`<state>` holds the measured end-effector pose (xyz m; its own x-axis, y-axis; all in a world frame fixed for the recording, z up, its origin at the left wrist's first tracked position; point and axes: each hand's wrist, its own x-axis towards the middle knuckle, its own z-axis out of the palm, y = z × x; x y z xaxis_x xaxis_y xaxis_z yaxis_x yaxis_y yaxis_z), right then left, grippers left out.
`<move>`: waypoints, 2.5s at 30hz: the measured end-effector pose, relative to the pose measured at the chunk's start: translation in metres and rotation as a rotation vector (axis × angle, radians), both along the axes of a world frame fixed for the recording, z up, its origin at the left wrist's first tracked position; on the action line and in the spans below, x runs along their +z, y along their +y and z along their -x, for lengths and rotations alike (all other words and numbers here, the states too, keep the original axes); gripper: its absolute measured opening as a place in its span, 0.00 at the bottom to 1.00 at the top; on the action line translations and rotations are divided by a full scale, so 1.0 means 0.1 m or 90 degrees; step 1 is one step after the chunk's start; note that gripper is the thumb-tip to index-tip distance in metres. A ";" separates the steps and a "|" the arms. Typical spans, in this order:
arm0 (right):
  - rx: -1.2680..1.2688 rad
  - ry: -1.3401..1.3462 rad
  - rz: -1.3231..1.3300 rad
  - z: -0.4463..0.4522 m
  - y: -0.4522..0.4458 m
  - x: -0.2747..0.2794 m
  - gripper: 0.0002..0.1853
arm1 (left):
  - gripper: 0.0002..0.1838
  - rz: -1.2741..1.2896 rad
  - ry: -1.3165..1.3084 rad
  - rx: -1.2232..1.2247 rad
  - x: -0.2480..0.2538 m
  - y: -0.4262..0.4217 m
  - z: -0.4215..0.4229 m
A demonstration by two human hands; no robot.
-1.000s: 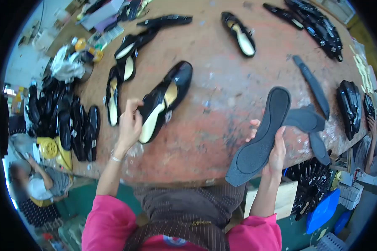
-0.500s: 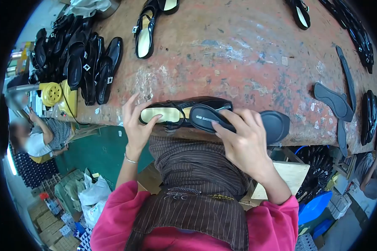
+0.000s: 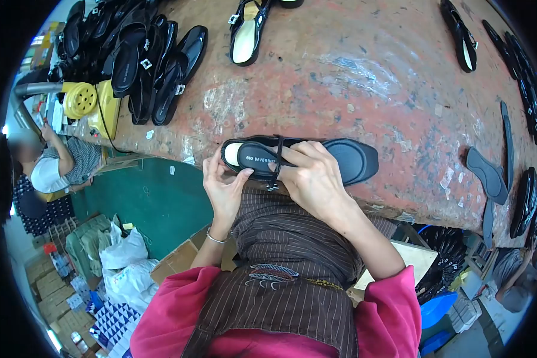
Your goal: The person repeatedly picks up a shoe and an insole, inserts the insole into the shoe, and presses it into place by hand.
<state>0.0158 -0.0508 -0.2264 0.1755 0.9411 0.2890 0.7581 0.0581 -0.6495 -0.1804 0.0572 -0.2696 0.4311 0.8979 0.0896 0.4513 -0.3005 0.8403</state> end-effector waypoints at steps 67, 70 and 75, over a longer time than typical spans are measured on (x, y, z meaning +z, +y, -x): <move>-0.209 -0.219 0.181 0.06 -0.48 0.34 0.20 | 0.27 -0.264 0.159 -0.492 0.21 -1.00 -0.58; -0.263 -0.308 0.117 0.07 -0.30 0.04 0.21 | 0.28 -0.294 0.241 -0.545 0.03 -1.07 -0.62; -0.286 -0.273 0.160 -0.22 0.11 0.02 0.27 | 0.28 -0.279 0.286 -0.537 0.01 -1.09 -0.63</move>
